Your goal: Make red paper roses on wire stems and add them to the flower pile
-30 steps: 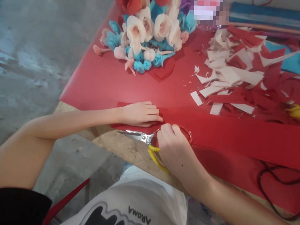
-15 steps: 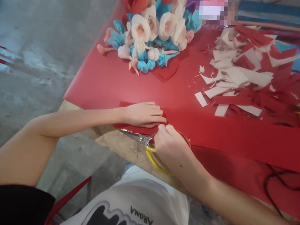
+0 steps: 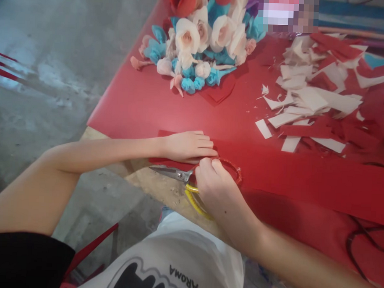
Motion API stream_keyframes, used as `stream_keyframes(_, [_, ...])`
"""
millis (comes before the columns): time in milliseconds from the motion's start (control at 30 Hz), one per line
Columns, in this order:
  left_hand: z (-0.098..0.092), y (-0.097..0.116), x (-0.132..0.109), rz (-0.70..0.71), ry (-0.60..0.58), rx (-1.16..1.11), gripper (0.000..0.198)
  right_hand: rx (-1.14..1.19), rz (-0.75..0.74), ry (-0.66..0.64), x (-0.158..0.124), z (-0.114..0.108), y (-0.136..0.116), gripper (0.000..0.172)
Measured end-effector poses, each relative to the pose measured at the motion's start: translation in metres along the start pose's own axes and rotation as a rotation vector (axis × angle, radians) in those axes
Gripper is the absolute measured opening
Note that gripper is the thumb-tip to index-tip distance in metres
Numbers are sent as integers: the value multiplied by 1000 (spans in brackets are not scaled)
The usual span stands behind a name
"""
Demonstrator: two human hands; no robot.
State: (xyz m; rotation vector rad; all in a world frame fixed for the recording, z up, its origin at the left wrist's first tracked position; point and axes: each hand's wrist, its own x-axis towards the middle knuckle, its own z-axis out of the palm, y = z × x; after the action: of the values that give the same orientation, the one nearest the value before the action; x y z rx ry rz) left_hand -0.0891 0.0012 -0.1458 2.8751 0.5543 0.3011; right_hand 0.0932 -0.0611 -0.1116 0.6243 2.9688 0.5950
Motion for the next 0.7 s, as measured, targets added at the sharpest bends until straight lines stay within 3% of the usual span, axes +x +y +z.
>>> stream_keyframes(400, [-3,-1,-1,-94,-4,-228,36,80,-6,89,12,7,-4,16])
stream_keyframes(700, [-4,1,0,-102,-31,-165,36,157,-9,105,9,1,2,17])
